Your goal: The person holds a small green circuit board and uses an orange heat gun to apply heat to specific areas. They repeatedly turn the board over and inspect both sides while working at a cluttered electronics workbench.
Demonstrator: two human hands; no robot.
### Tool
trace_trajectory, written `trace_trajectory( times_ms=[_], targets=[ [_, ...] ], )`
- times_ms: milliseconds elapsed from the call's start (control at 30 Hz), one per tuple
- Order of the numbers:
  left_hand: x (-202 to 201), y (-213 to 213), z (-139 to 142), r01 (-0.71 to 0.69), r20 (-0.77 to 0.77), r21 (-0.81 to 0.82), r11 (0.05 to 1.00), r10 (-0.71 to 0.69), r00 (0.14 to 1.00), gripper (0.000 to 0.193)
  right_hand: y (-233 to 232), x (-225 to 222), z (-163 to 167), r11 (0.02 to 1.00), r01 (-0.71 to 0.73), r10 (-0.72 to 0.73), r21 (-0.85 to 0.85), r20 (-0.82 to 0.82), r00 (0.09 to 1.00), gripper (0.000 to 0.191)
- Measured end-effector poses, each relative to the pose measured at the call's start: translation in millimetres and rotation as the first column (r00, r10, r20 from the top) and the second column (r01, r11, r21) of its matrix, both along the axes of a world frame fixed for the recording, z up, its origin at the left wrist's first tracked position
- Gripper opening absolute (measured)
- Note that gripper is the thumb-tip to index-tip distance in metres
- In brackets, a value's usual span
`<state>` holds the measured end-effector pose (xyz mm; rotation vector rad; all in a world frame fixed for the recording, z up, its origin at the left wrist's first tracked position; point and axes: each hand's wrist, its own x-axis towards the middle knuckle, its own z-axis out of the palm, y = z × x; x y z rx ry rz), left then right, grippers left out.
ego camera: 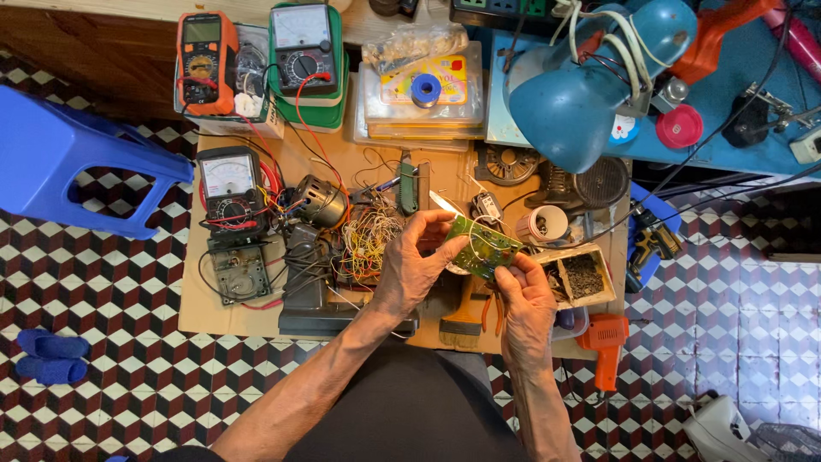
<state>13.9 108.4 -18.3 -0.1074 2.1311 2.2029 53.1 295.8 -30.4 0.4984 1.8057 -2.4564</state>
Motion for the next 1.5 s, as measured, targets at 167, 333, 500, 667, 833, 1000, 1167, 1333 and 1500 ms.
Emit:
trace_trajectory(
  times_ms=[167, 333, 500, 667, 833, 1000, 1167, 1333, 1500],
  targets=[
    [-5, -6, -11, -0.029, 0.018, -0.052, 0.998, 0.030, 0.999, 0.042, -4, -6, -1, 0.999, -0.028, 0.027, 0.019, 0.043, 0.999, 0.035],
    [-10, -7, -14, -0.006, 0.142, -0.018, 1.000, 0.008, 0.990, 0.048, -1, -4, 1, 0.998, -0.061, 0.060, 0.021, 0.059, 0.996, 0.035],
    [-10, -10, -15, 0.114, 0.154, -0.056, 0.992, -0.105, 0.982, 0.048, 4, 3, 0, 0.999, -0.043, 0.044, -0.003, 0.087, 0.995, 0.036],
    [-8, -12, -21, 0.162, 0.178, -0.114, 0.980, -0.140, 0.974, 0.039, 4, 5, -2, 0.998, -0.057, 0.059, -0.017, 0.100, 0.993, 0.035],
    [-1, -11, -35, 0.104, 0.260, 0.201, 0.974, -0.155, 0.953, 0.038, 1, 11, -5, 0.996, -0.058, 0.067, -0.063, 0.167, 0.984, 0.036],
    [5, -12, -42, 0.075, 0.365, 0.271, 0.960, -0.174, 0.915, 0.035, 2, 20, -5, 0.991, -0.043, 0.065, -0.123, 0.187, 0.980, 0.036],
    [12, -12, -42, 0.000, 0.397, 0.394, 0.919, -0.170, 0.902, 0.034, -1, 22, -5, 0.989, -0.014, 0.048, -0.144, 0.231, 0.972, 0.033],
    [20, -16, -45, 0.009, 0.409, 0.367, 0.930, -0.171, 0.896, 0.033, -3, 26, -6, 0.992, -0.034, 0.057, -0.118, 0.197, 0.979, 0.033],
    [24, -11, -53, 0.045, 0.347, 0.335, 0.941, -0.168, 0.922, 0.034, -11, 28, -3, 1.000, 0.009, -0.011, 0.018, 0.140, 0.990, 0.035]
  ],
)
